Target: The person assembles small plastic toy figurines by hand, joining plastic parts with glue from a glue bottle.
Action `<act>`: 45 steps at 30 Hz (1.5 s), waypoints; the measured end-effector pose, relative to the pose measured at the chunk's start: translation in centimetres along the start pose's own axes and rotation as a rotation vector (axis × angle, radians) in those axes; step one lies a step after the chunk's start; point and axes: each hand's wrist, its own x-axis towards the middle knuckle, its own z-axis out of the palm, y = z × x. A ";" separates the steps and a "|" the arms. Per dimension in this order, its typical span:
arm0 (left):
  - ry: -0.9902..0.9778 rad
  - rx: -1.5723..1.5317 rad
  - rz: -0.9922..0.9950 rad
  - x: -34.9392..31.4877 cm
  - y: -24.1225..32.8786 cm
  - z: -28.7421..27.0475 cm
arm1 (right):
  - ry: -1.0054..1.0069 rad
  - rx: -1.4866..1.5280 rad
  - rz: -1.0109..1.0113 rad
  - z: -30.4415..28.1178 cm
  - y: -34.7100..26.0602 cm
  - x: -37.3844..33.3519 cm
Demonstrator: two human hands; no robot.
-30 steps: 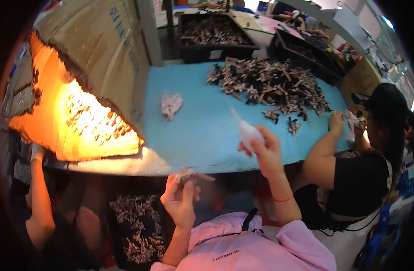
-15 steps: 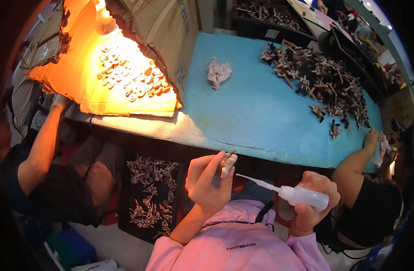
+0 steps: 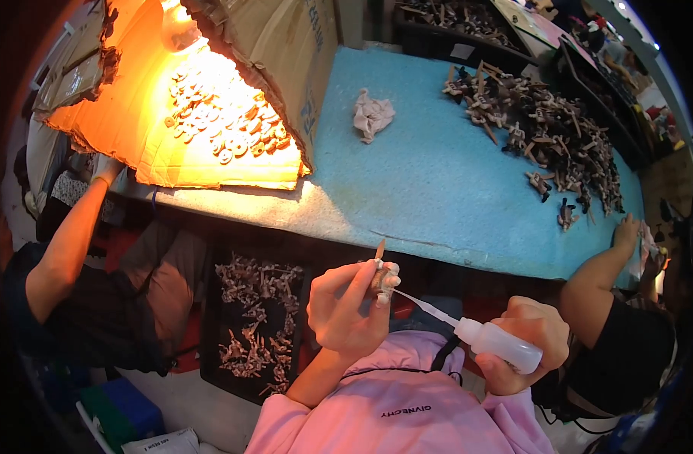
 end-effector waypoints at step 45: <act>0.036 -0.152 -0.115 -0.1 0.1 0.8 | 0.157 0.093 0.051 0.3 0.9 -1.2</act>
